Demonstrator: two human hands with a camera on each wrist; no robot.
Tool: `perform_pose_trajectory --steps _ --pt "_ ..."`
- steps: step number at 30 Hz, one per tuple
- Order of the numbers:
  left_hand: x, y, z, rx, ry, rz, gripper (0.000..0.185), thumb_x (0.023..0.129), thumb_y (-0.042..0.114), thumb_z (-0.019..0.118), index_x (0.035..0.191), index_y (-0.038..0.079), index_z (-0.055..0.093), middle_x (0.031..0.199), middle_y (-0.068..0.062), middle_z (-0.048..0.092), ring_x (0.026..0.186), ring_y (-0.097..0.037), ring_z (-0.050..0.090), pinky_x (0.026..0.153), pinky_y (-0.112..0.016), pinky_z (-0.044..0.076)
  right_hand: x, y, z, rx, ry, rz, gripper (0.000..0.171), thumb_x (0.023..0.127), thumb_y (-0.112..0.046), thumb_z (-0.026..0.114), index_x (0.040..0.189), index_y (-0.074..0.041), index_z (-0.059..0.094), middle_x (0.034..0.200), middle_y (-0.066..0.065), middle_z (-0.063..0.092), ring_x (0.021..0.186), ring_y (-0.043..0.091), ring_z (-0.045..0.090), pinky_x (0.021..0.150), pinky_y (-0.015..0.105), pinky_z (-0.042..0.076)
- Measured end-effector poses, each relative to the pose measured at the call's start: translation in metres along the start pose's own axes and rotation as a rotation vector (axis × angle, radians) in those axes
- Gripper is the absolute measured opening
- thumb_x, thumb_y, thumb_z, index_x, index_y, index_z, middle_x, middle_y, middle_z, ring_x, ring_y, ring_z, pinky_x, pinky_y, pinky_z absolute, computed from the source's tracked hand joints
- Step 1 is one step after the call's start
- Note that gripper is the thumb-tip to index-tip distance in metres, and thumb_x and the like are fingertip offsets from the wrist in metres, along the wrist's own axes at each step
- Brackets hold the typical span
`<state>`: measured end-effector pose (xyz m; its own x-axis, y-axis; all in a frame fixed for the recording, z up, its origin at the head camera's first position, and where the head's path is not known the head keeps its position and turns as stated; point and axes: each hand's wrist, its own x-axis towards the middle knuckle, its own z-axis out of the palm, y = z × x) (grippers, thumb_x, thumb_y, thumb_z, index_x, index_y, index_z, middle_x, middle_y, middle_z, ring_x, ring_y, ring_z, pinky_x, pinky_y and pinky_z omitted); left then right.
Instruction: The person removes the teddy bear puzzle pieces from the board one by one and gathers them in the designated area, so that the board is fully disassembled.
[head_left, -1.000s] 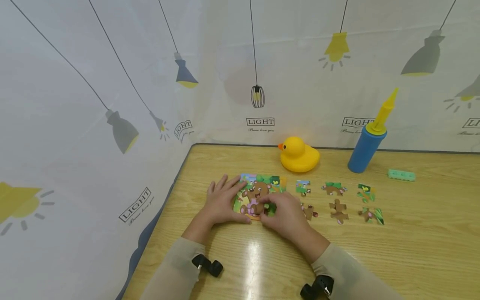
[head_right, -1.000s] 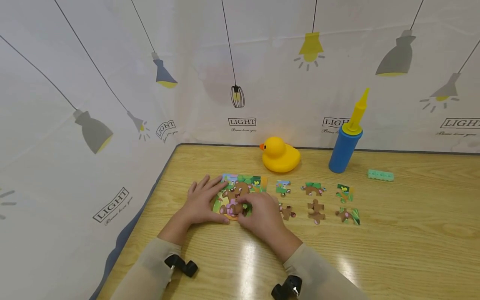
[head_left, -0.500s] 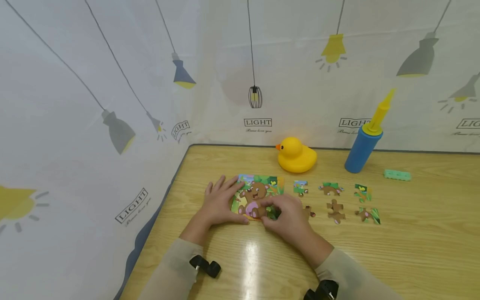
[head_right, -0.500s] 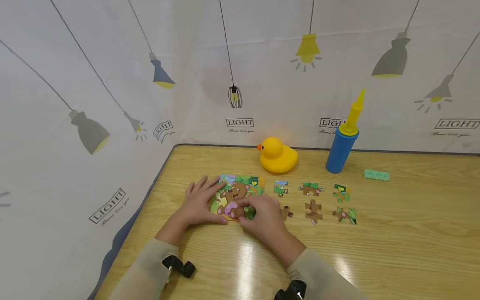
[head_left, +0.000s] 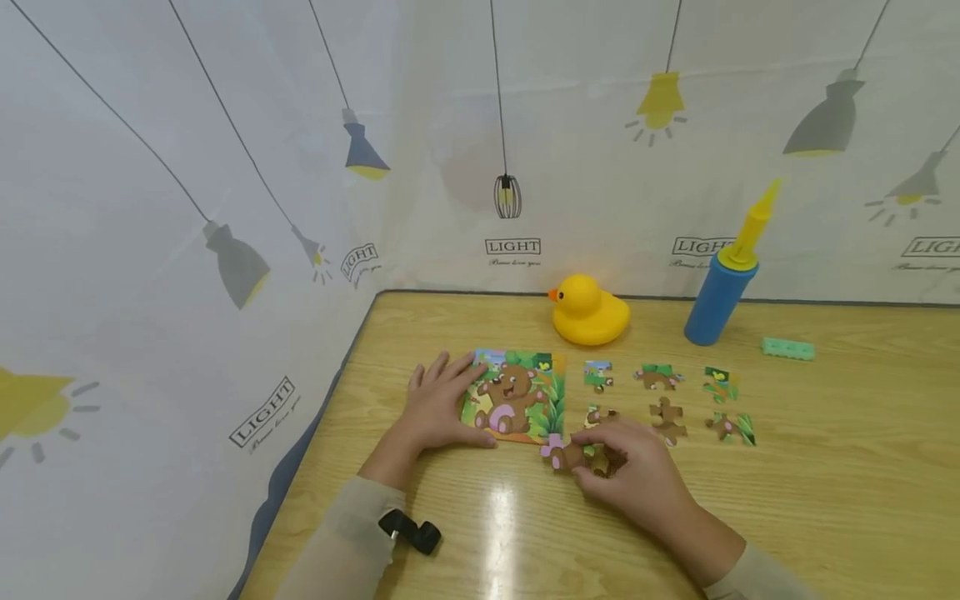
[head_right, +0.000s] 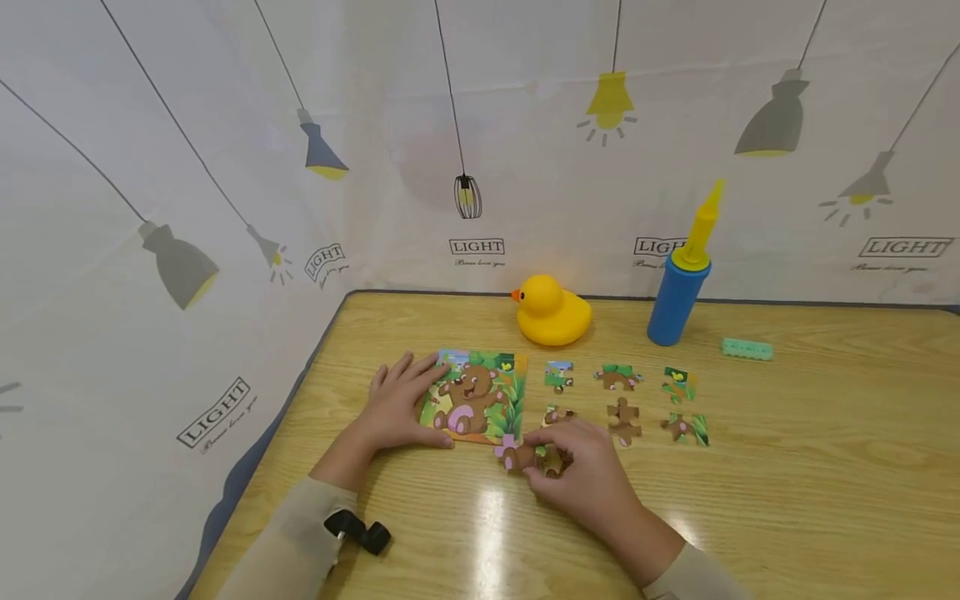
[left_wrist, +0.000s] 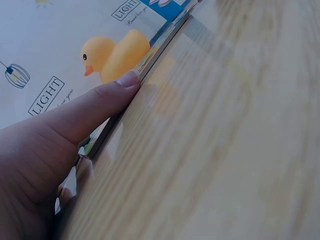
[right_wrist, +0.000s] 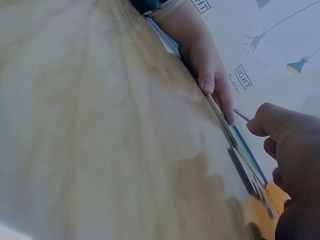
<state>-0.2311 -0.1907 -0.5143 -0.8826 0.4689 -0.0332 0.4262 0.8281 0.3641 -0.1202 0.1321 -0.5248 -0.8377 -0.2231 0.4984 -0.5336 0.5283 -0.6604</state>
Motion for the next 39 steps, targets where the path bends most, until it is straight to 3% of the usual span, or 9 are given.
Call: perform_pose_trajectory --steps 4,12,19,32,39 --pt "-0.001 -0.001 0.001 -0.004 0.001 -0.005 0.123 0.067 0.075 0.089 0.168 0.029 0.037 0.177 0.000 0.022 0.163 -0.040 0.007 0.122 -0.073 -0.001 -0.013 0.004 -0.015 -0.027 0.024 0.014 0.041 0.068 -0.005 0.097 0.103 -0.021 0.084 0.101 -0.017 0.076 0.084 0.007 0.065 0.079 0.024 0.046" --pt "-0.001 -0.003 0.003 -0.015 0.001 -0.001 0.123 0.068 0.077 0.088 0.169 0.029 0.036 0.177 0.001 0.022 0.163 -0.040 0.006 0.122 -0.073 -0.002 -0.036 0.015 -0.041 -0.052 0.053 0.035 0.044 0.068 -0.002 0.097 0.105 -0.022 0.083 0.103 -0.015 0.077 0.085 0.006 0.064 0.073 0.014 0.048" --pt "-0.001 -0.003 0.003 -0.013 0.002 0.001 0.123 0.068 0.077 0.088 0.169 0.030 0.036 0.177 0.001 0.022 0.163 -0.040 0.006 0.122 -0.074 -0.001 -0.054 0.024 -0.063 -0.132 0.062 0.103 0.047 0.067 -0.003 0.099 0.106 -0.026 0.084 0.105 -0.015 0.077 0.098 0.005 0.067 0.088 0.007 0.044" --pt "-0.002 0.000 0.001 -0.009 0.008 0.002 0.122 0.069 0.075 0.089 0.169 0.029 0.036 0.177 0.000 0.022 0.163 -0.040 0.006 0.122 -0.074 -0.001 -0.075 0.032 -0.090 -0.193 0.067 0.148 0.045 0.068 -0.006 0.100 0.105 -0.025 0.084 0.104 -0.011 0.077 0.097 0.000 0.065 0.086 0.005 0.043" --pt "0.000 -0.002 0.003 0.003 0.004 0.002 0.123 0.068 0.077 0.087 0.169 0.030 0.035 0.177 0.002 0.021 0.163 -0.040 0.005 0.122 -0.073 -0.002 -0.075 0.037 -0.091 -0.236 0.022 0.068 0.047 0.067 -0.006 0.099 0.104 -0.029 0.082 0.103 -0.017 0.074 0.097 0.007 0.064 0.089 0.014 0.041"
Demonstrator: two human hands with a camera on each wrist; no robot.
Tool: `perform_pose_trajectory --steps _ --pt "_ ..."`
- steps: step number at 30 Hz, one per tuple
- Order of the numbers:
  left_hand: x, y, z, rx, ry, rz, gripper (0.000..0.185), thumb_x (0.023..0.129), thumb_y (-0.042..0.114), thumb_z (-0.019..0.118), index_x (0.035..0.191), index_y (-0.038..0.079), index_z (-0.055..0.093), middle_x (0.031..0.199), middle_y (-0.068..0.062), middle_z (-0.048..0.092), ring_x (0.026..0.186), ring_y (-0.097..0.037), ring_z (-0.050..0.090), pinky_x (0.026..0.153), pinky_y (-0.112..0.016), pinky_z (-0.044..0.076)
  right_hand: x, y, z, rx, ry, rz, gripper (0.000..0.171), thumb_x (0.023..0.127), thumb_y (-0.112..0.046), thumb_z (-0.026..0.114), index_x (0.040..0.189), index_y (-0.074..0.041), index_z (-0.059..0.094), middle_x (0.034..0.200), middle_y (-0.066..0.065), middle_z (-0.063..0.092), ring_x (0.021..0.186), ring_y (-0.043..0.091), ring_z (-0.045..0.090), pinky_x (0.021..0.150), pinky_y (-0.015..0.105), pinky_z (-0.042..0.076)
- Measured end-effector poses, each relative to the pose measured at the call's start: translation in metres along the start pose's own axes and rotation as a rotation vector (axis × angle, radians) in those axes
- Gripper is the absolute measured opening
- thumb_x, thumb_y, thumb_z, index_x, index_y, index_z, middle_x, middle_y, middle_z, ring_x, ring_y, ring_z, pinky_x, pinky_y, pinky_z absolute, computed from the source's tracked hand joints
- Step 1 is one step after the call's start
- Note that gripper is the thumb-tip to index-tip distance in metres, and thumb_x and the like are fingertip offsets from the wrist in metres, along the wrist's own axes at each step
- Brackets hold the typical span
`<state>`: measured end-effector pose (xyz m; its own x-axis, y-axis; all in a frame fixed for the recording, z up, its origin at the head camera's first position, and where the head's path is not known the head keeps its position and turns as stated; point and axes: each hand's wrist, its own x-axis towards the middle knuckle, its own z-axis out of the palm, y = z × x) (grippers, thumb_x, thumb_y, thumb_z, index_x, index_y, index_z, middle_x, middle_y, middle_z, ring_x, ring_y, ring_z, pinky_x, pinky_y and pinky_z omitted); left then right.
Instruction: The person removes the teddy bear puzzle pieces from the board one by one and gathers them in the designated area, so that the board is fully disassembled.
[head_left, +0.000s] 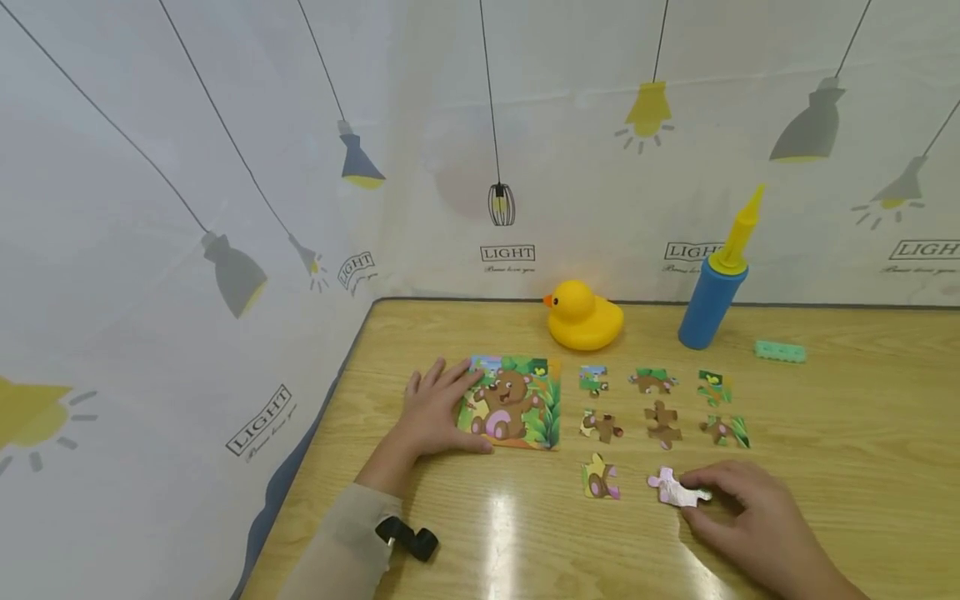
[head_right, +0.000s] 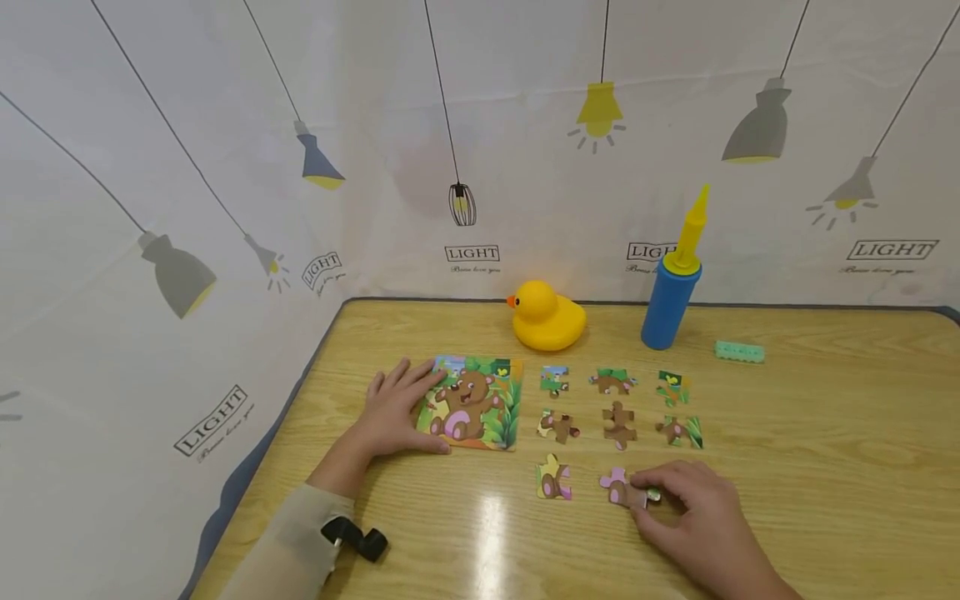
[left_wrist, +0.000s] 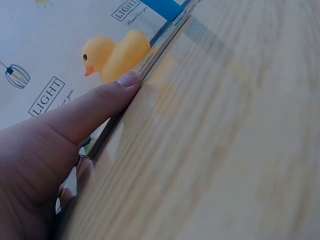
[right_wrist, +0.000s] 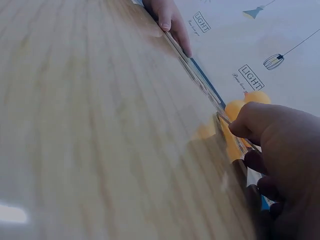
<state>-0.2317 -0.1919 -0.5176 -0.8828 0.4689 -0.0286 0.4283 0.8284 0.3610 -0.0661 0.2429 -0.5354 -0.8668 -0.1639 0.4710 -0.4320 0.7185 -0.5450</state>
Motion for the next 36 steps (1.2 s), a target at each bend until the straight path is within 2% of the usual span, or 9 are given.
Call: perform_pose_trajectory --steps 6,13,20,28,36 --pt "-0.0012 -0.0013 0.0014 -0.006 0.002 -0.004 0.122 0.068 0.076 0.088 0.169 0.030 0.036 0.177 0.002 0.021 0.163 -0.039 0.005 0.122 -0.073 -0.002 0.0001 0.0003 0.0020 -0.028 0.007 -0.035 0.049 0.067 -0.005 0.097 0.106 -0.032 0.081 0.102 -0.020 0.068 0.096 0.009 0.057 0.084 0.024 0.040" --pt "-0.0021 -0.0016 0.0000 -0.012 0.002 -0.006 0.122 0.068 0.077 0.088 0.169 0.030 0.036 0.177 0.002 0.021 0.163 -0.040 0.005 0.122 -0.074 -0.002 0.0028 -0.0022 0.0054 -0.124 -0.033 -0.083 0.043 0.071 -0.009 0.094 0.098 -0.038 0.078 0.100 -0.022 0.059 0.093 0.008 0.051 0.077 0.033 0.038" --pt "-0.0016 -0.0024 -0.0006 -0.002 0.001 -0.001 0.122 0.069 0.077 0.087 0.169 0.030 0.036 0.177 0.001 0.021 0.163 -0.040 0.005 0.121 -0.075 -0.001 0.0047 -0.0037 0.0072 -0.134 -0.025 -0.113 0.043 0.073 -0.006 0.092 0.098 -0.038 0.078 0.102 -0.019 0.061 0.091 0.008 0.051 0.075 0.036 0.038" --pt "-0.0014 -0.0010 -0.0002 -0.007 -0.002 -0.001 0.121 0.070 0.076 0.087 0.169 0.029 0.036 0.177 0.000 0.021 0.163 -0.040 0.005 0.122 -0.074 -0.001 0.0039 -0.0046 0.0058 -0.119 -0.051 -0.034 0.042 0.075 -0.007 0.093 0.099 -0.038 0.078 0.099 -0.023 0.059 0.093 0.008 0.049 0.072 0.034 0.035" --pt "0.0002 -0.0004 0.0006 -0.005 0.002 0.001 0.122 0.069 0.078 0.087 0.169 0.030 0.037 0.177 0.001 0.022 0.163 -0.040 0.005 0.122 -0.074 -0.002 0.0037 -0.0044 0.0056 -0.115 -0.048 -0.019 0.041 0.076 -0.006 0.092 0.099 -0.037 0.079 0.099 -0.023 0.060 0.094 0.008 0.049 0.072 0.034 0.036"
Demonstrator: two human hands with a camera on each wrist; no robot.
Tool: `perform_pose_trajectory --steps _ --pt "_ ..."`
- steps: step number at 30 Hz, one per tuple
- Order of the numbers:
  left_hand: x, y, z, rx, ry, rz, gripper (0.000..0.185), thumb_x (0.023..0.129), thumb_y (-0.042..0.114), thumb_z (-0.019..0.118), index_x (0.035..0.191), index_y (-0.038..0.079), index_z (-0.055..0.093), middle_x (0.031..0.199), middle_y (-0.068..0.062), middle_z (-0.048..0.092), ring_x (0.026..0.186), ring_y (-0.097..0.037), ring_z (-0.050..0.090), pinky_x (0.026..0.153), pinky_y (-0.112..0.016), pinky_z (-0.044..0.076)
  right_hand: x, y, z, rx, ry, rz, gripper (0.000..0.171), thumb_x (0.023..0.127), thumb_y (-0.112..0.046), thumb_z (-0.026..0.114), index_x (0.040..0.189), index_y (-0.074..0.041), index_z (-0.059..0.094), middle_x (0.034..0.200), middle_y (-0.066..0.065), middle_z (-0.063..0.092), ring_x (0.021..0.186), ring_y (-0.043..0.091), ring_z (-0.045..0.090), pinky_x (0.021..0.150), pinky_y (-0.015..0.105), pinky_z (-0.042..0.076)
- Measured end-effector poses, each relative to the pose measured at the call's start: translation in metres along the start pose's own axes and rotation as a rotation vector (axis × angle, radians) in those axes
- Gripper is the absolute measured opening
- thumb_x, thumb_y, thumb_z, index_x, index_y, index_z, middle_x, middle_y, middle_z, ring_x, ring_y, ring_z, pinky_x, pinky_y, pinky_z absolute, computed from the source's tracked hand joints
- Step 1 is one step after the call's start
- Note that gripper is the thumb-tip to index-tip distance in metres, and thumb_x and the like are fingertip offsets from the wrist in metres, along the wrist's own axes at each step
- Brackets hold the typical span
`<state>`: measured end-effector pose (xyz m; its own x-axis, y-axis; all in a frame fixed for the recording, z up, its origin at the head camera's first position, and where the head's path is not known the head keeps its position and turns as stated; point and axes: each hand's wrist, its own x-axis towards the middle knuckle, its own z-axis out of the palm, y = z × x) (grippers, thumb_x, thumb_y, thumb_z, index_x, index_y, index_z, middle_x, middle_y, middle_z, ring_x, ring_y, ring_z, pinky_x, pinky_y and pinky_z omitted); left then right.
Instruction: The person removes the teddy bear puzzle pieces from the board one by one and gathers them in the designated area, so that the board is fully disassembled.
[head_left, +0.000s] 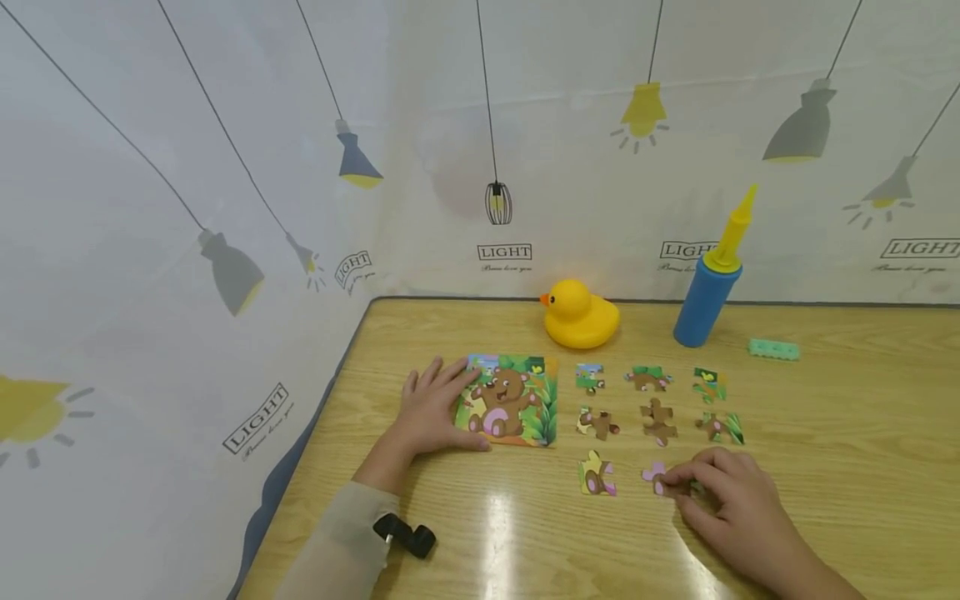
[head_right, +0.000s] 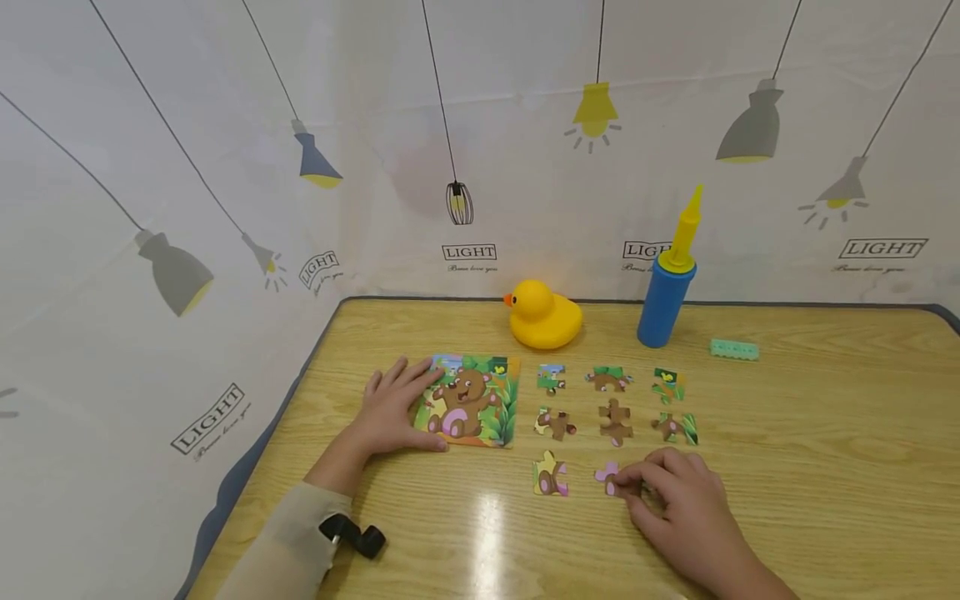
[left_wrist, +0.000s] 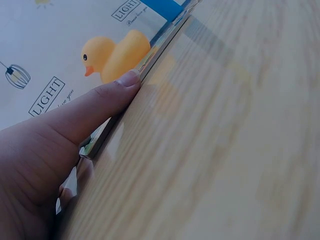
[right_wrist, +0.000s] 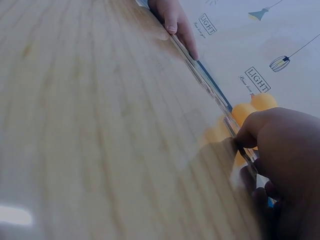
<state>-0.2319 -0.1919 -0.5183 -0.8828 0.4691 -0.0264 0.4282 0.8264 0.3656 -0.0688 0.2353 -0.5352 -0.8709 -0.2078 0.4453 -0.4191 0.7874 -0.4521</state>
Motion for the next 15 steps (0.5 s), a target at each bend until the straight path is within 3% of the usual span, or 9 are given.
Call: perform_pose_trajectory --steps 6,11,15 --pt "0.002 -0.001 -0.001 0.009 0.002 0.005 0.121 0.068 0.077 0.087 0.168 0.030 0.037 0.177 0.001 0.022 0.163 -0.041 0.006 0.122 -0.074 -0.001 0.008 -0.006 0.005 0.061 0.100 0.022 0.028 0.078 -0.013 0.095 0.092 -0.030 0.078 0.093 -0.019 0.065 0.090 0.009 0.050 0.077 0.030 0.034" --pt "-0.001 0.001 -0.004 0.009 0.000 -0.002 0.121 0.068 0.076 0.088 0.168 0.029 0.038 0.177 0.001 0.022 0.163 -0.041 0.006 0.122 -0.074 -0.001 0.024 -0.010 0.017 0.070 0.183 -0.089 0.020 0.077 -0.013 0.091 0.088 -0.021 0.077 0.084 -0.011 0.061 0.079 0.009 0.047 0.083 0.036 0.036" --pt "0.000 0.004 -0.003 0.000 -0.003 0.002 0.120 0.069 0.075 0.088 0.168 0.028 0.039 0.177 0.000 0.022 0.163 -0.042 0.006 0.122 -0.075 -0.001 0.035 -0.019 0.029 0.067 0.198 -0.152 0.015 0.077 -0.017 0.087 0.088 -0.021 0.077 0.087 -0.009 0.061 0.083 0.016 0.051 0.083 0.045 0.035"
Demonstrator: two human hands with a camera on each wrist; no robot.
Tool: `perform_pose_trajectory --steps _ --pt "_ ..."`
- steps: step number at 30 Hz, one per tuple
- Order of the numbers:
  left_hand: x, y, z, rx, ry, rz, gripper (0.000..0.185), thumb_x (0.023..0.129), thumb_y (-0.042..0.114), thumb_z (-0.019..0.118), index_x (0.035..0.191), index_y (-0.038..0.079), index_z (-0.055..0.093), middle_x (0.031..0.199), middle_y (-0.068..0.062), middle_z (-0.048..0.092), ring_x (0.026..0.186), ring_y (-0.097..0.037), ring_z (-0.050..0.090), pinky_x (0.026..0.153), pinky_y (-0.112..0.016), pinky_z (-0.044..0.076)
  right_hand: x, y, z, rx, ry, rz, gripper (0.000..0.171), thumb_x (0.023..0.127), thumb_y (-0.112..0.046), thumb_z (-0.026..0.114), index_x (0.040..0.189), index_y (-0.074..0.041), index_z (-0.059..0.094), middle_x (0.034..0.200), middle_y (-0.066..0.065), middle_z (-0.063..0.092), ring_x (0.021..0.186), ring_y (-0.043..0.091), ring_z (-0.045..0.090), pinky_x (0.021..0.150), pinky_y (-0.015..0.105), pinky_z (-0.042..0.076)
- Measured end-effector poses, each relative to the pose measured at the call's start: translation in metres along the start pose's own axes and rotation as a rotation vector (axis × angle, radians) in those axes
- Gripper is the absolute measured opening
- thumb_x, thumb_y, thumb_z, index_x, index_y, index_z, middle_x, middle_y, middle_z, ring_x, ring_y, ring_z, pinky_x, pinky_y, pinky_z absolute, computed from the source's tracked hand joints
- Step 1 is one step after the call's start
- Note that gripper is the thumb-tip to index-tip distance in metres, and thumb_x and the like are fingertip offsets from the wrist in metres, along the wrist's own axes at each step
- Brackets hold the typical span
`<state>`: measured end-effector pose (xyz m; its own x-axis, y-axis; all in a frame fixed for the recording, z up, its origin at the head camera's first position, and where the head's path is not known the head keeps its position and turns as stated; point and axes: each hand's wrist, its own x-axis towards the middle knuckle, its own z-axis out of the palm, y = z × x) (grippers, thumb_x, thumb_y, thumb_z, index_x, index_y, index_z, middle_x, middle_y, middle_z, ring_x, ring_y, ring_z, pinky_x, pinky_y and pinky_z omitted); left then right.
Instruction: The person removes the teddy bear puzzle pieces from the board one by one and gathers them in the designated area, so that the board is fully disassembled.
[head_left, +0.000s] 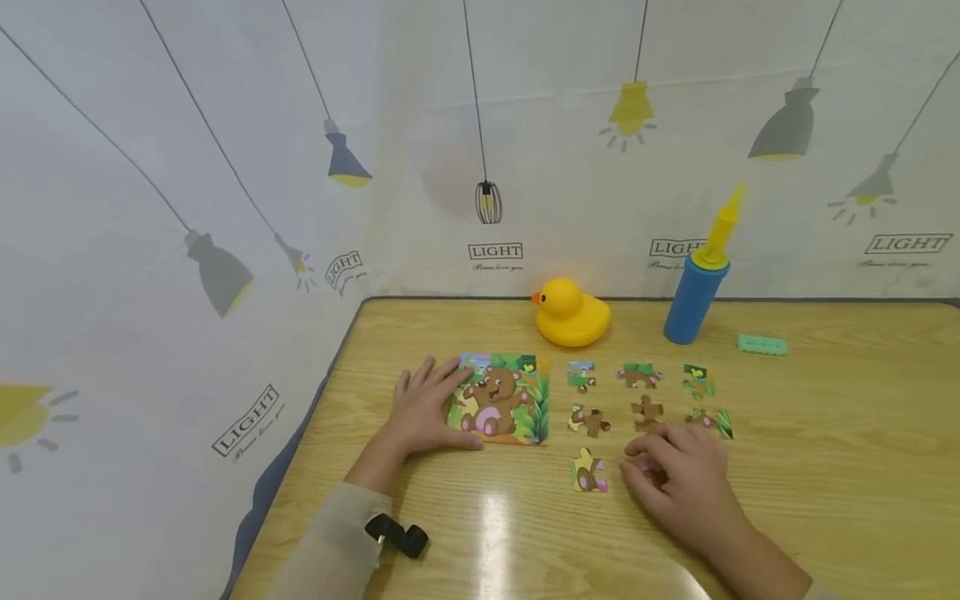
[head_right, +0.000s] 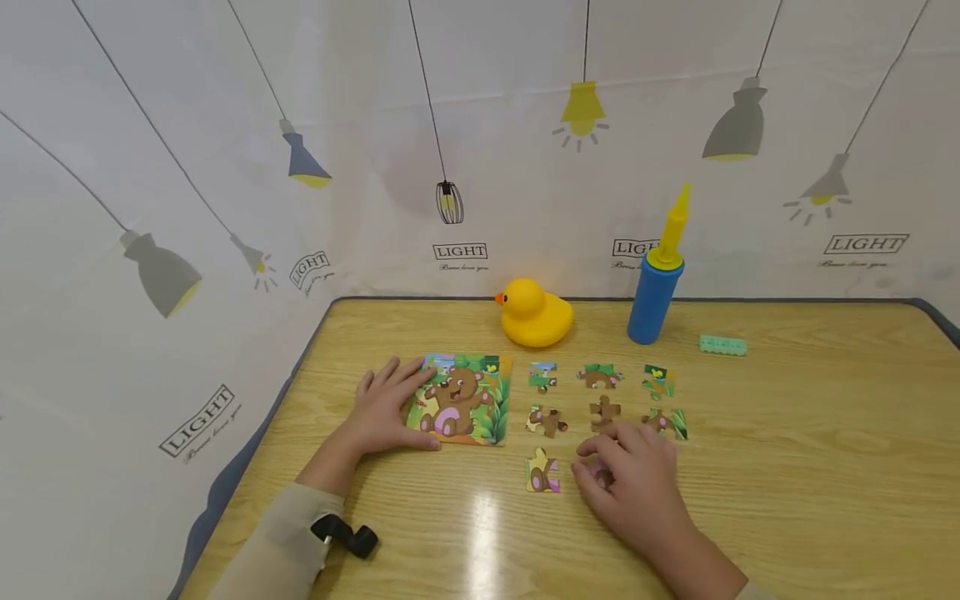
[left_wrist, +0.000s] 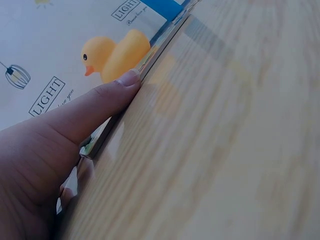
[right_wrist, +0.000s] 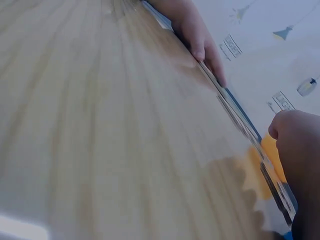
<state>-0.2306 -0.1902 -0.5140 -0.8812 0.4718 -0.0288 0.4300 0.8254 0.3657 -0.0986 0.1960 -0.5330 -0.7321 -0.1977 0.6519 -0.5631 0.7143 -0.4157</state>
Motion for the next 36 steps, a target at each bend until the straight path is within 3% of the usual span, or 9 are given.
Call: perform_pose_trajectory --steps 7,18,27,36 --pt "0.001 -0.003 0.002 0.002 -0.003 -0.003 0.122 0.068 0.076 0.088 0.169 0.030 0.036 0.177 0.001 0.021 0.163 -0.040 0.005 0.122 -0.073 -0.003 0.018 -0.019 0.029 -0.007 -0.020 -0.048 0.014 0.081 -0.020 0.086 0.092 -0.020 0.077 0.096 -0.004 0.064 0.089 0.022 0.054 0.078 0.046 0.037" --pt "0.002 -0.004 0.004 -0.001 0.006 0.000 0.122 0.069 0.078 0.086 0.169 0.031 0.036 0.177 0.002 0.022 0.163 -0.040 0.006 0.122 -0.073 -0.001 0.045 -0.042 0.064 -0.036 -0.205 0.070 0.030 0.092 -0.044 0.082 0.110 -0.020 0.080 0.109 -0.001 0.062 0.107 0.027 0.052 0.089 0.052 0.034" --pt "0.003 -0.008 0.006 0.009 0.002 -0.009 0.121 0.069 0.080 0.084 0.169 0.032 0.036 0.177 0.003 0.022 0.163 -0.039 0.006 0.123 -0.072 -0.002 0.065 -0.057 0.093 -0.122 -0.223 0.087 0.035 0.093 -0.042 0.080 0.119 -0.019 0.080 0.109 0.001 0.061 0.109 0.028 0.053 0.092 0.053 0.038" --pt "0.002 -0.006 0.006 0.009 0.009 -0.009 0.120 0.069 0.079 0.085 0.168 0.032 0.038 0.177 0.003 0.023 0.163 -0.039 0.007 0.123 -0.072 -0.002 0.070 -0.061 0.099 -0.142 -0.302 0.176 0.044 0.097 -0.041 0.076 0.133 -0.015 0.076 0.117 0.004 0.061 0.112 0.030 0.049 0.092 0.054 0.038"
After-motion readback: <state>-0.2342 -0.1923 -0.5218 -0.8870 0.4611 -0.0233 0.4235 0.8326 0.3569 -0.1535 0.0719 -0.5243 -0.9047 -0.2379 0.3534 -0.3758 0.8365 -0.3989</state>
